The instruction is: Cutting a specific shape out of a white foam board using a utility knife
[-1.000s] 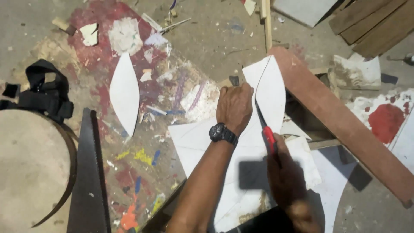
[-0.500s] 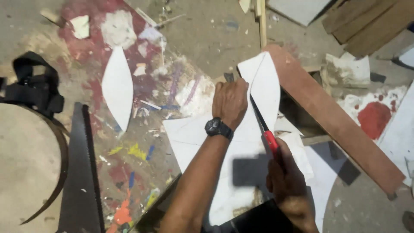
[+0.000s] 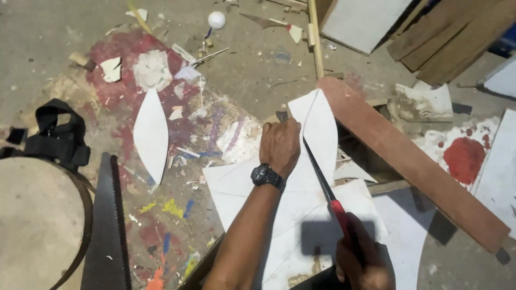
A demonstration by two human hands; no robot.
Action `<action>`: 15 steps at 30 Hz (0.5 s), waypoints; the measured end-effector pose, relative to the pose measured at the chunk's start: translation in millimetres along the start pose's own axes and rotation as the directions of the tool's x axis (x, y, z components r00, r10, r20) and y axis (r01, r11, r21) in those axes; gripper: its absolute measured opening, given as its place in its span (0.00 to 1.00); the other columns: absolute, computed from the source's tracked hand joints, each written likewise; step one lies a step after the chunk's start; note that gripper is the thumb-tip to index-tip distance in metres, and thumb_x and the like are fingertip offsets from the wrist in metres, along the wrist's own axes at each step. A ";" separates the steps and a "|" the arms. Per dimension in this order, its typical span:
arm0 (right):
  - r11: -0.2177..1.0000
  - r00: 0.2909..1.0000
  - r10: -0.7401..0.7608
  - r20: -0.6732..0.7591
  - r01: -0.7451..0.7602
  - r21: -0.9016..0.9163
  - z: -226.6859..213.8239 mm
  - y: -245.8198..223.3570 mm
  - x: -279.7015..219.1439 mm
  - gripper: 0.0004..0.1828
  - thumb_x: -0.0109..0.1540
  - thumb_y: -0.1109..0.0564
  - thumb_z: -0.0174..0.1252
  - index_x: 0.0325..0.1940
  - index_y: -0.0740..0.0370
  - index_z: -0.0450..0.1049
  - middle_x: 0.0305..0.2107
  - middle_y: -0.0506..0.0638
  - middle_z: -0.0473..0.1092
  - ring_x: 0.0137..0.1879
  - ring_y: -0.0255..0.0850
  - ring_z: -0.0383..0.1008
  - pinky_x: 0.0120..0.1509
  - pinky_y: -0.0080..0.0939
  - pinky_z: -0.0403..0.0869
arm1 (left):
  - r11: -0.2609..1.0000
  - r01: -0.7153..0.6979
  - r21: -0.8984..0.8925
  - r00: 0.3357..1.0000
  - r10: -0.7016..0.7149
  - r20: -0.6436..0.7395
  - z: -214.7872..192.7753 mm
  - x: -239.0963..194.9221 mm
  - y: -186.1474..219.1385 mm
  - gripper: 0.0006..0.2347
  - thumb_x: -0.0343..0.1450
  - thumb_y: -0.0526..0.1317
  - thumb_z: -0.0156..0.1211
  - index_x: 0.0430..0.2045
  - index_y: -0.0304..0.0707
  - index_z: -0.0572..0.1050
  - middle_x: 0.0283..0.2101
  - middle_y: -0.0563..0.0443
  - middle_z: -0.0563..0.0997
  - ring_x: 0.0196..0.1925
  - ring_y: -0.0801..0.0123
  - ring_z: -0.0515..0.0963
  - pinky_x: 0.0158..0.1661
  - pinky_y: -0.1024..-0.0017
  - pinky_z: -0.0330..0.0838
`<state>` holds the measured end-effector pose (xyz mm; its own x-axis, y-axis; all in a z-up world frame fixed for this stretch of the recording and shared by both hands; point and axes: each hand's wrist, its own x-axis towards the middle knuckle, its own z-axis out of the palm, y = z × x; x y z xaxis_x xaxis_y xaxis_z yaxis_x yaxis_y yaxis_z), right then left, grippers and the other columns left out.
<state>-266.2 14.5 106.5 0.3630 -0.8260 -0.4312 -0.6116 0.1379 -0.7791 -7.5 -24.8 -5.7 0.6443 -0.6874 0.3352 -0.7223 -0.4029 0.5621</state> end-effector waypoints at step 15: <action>0.913 0.982 -0.052 0.180 0.119 -0.389 30.2 -5.5 51.4 0.27 0.66 0.50 0.42 0.70 0.51 0.62 0.62 0.56 0.67 0.43 0.59 0.81 0.48 0.51 0.74 | 0.998 -0.018 0.066 1.000 0.017 0.010 10.4 -11.3 -3.0 0.12 0.77 0.35 0.44 0.21 0.37 0.69 0.18 0.43 0.73 0.21 0.49 0.69 0.39 0.56 0.64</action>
<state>-223.0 -12.2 74.9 0.5148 -0.7201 -0.4652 -0.7888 -0.1852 -0.5861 -15.2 -22.1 -19.1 0.6295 -0.6999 0.3374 -0.7485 -0.4299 0.5048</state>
